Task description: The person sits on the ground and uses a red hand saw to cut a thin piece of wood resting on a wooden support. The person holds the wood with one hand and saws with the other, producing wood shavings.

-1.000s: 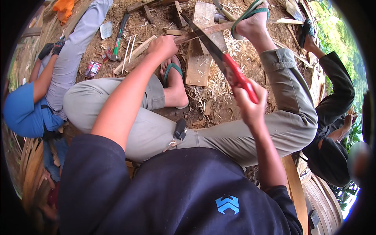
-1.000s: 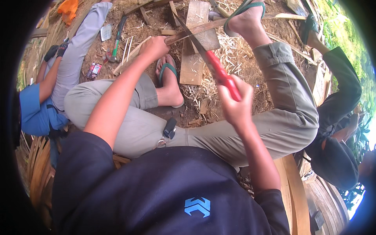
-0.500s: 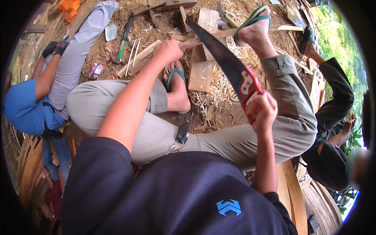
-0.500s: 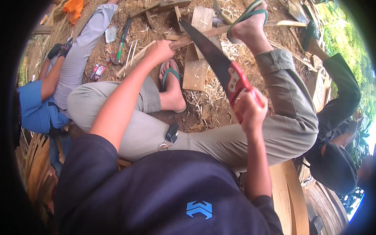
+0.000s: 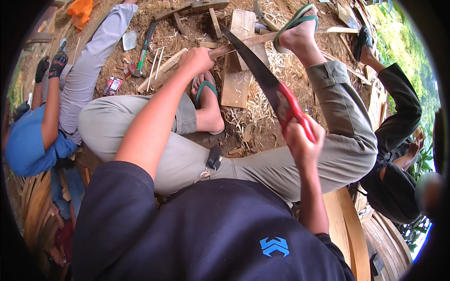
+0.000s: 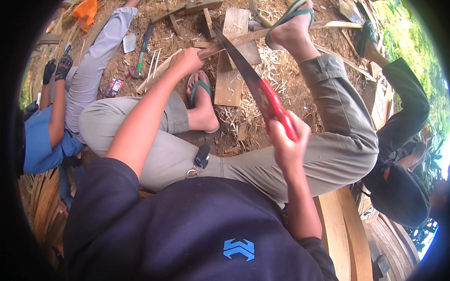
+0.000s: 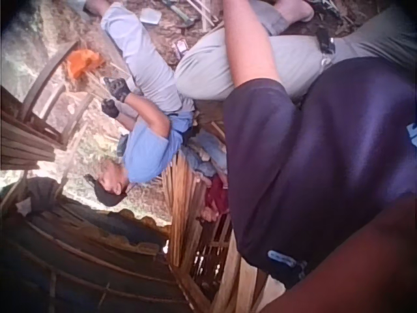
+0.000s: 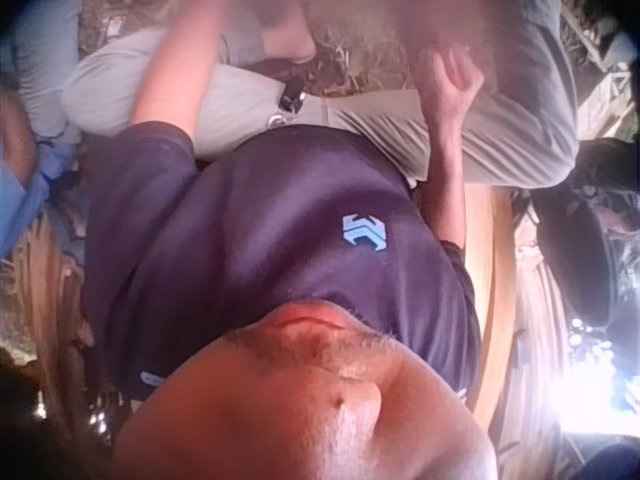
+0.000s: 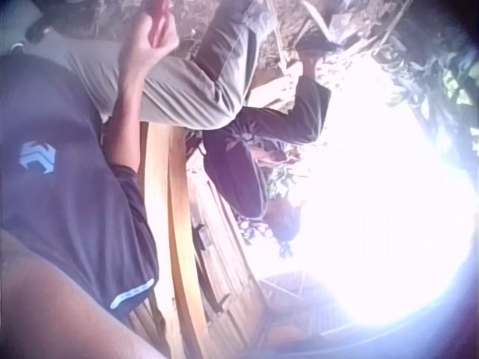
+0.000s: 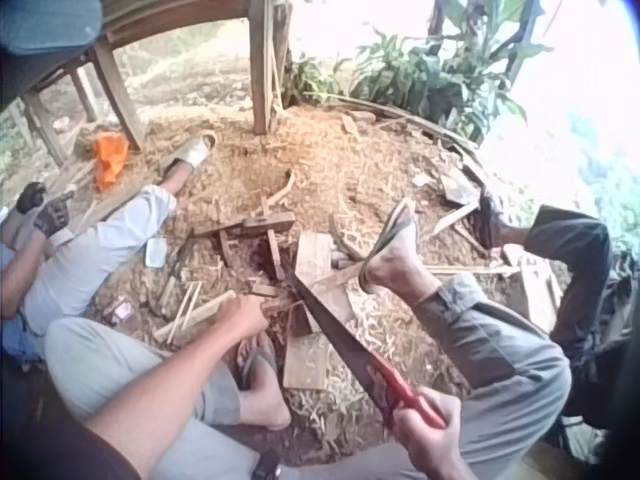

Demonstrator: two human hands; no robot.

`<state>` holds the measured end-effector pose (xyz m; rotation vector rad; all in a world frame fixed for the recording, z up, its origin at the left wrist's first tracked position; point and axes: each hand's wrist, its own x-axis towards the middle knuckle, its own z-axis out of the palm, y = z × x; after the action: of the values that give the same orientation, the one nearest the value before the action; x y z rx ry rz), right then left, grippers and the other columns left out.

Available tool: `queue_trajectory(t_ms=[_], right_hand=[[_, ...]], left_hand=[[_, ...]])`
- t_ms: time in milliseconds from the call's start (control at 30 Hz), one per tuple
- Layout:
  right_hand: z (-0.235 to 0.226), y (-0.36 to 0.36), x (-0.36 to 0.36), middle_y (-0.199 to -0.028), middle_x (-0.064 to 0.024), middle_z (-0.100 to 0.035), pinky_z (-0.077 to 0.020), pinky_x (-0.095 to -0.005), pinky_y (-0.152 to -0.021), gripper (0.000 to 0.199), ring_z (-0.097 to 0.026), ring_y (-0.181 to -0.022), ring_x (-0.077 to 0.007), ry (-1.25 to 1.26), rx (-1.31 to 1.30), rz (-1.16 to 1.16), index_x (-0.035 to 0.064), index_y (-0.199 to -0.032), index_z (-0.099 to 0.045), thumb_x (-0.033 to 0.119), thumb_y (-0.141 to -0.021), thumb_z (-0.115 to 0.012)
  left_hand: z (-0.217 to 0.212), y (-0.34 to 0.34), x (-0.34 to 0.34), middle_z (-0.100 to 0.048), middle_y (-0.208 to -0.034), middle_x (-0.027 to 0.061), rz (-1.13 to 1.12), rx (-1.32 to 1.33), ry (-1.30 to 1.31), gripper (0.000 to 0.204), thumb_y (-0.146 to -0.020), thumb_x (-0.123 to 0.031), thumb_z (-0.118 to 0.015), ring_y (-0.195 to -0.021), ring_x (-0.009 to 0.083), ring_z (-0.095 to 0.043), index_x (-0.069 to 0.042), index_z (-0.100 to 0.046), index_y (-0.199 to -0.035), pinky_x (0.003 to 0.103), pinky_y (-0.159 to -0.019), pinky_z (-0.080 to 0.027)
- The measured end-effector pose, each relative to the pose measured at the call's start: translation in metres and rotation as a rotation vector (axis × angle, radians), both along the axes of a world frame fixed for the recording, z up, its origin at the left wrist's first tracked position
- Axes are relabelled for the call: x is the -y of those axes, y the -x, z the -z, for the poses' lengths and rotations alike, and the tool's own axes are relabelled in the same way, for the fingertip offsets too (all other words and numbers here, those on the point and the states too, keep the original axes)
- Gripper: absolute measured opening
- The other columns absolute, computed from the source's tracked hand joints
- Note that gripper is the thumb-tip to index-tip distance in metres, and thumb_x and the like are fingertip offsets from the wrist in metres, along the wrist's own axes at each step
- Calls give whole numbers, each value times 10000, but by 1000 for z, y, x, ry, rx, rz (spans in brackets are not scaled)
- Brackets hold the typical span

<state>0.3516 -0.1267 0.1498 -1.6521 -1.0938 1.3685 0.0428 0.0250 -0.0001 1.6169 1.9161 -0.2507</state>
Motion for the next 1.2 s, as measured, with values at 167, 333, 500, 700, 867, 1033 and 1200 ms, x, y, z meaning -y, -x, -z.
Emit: queue_trajectory(t_ms=[167,333,500,700,867,1033,1200], right_hand=[[-32,-32,-6,-601,-19,-574,-340,-204,-438,250,-466,-460,-41,109,-76,40,-58,-955,-698,78,-804,-552],[31,1,-11,-542,16,-434,-237,-241,-391,57,-341,-413,-51,21,-186,117,-9,-810,-574,44,-831,-583],[-20,-53,-1,-588,5,-541,-298,-219,-403,149,-435,-427,-45,115,-157,23,-41,-899,-657,73,-834,-587],[37,6,0,-651,7,-548,-377,-253,-514,105,-477,-560,-58,-127,82,-128,-3,-882,-650,94,-871,-611],[-20,-28,3,-624,0,-558,-369,-229,-521,112,-477,-548,-48,9,87,-196,-13,-826,-643,83,-797,-593],[36,-3,-21,-553,5,-505,-286,-234,-436,104,-413,-462,-46,-130,57,-149,2,-758,-591,77,-826,-569],[-2,-25,3,-639,-18,-581,-357,-226,-492,118,-480,-532,-51,-48,89,-197,-2,-781,-612,97,-833,-576]], left_hand=[[-2,-5,-1,-734,-1060,188,-23,-30,-15,344,-824,-220,-628,-1017,373,-703,-216,-729,-1152,481,-877,-559],[-2,-1,0,-737,-1046,184,-18,25,-47,323,-836,-220,-624,-1001,381,-704,-210,-732,-1141,490,-865,-559],[0,0,0,-738,-1037,185,-27,-9,-40,313,-845,-216,-621,-998,383,-705,-214,-735,-1137,478,-863,-561],[-7,-9,-6,-733,-1104,184,5,-3,-22,319,-842,-192,-617,-1051,364,-704,-153,-741,-1134,461,-894,-565],[2,1,-1,-737,-1042,199,-13,-16,-20,324,-830,-204,-633,-994,375,-713,-173,-734,-1136,470,-864,-573],[6,1,-8,-742,-1017,192,15,-10,-47,320,-822,-193,-632,-972,369,-722,-184,-748,-1120,473,-852,-580],[8,5,0,-744,-1028,178,-55,-9,-41,322,-819,-192,-630,-981,358,-721,-191,-748,-1118,468,-846,-577]])
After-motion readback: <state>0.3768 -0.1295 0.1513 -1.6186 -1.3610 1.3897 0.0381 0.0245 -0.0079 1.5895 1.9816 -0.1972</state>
